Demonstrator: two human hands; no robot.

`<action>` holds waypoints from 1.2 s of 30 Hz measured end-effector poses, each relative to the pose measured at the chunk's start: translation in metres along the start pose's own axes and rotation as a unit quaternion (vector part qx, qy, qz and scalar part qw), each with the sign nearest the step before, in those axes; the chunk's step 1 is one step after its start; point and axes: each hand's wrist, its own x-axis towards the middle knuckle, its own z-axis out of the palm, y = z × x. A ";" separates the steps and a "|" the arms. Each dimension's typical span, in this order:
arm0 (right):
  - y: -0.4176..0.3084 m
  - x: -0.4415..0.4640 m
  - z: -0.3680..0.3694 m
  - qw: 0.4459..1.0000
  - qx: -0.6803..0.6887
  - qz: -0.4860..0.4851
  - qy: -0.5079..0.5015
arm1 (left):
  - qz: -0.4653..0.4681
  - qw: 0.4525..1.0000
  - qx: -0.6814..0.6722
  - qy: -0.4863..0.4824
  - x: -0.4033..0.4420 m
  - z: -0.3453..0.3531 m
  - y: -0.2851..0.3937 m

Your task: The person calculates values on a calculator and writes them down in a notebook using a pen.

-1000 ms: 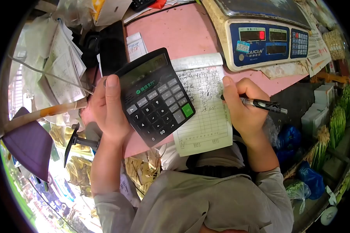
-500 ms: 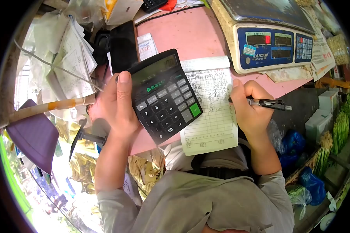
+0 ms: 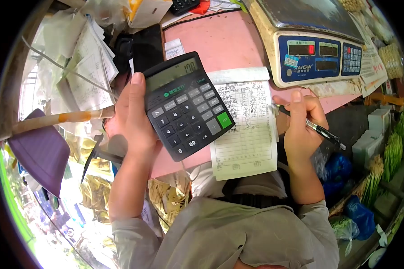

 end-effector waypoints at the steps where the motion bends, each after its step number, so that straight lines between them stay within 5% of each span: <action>1: 0.002 0.000 0.001 1.000 0.014 0.007 -0.004 | 0.010 0.999 0.001 -0.033 0.001 -0.006 -0.003; 6: 0.001 0.007 0.004 0.999 -0.003 0.022 -0.042 | 0.020 0.999 0.035 -0.029 0.000 -0.003 -0.001; 10: -0.006 0.010 0.004 0.989 -0.107 -0.094 -0.049 | 0.066 0.995 0.070 -0.038 0.002 -0.008 -0.007; 16: 0.002 0.012 0.008 0.982 -0.045 -0.023 -0.181 | 0.051 0.998 0.027 -0.038 -0.001 -0.001 -0.005; 36: 0.003 0.007 0.015 0.977 -0.115 -0.080 -0.163 | 0.069 0.995 0.078 0.009 0.007 0.001 -0.011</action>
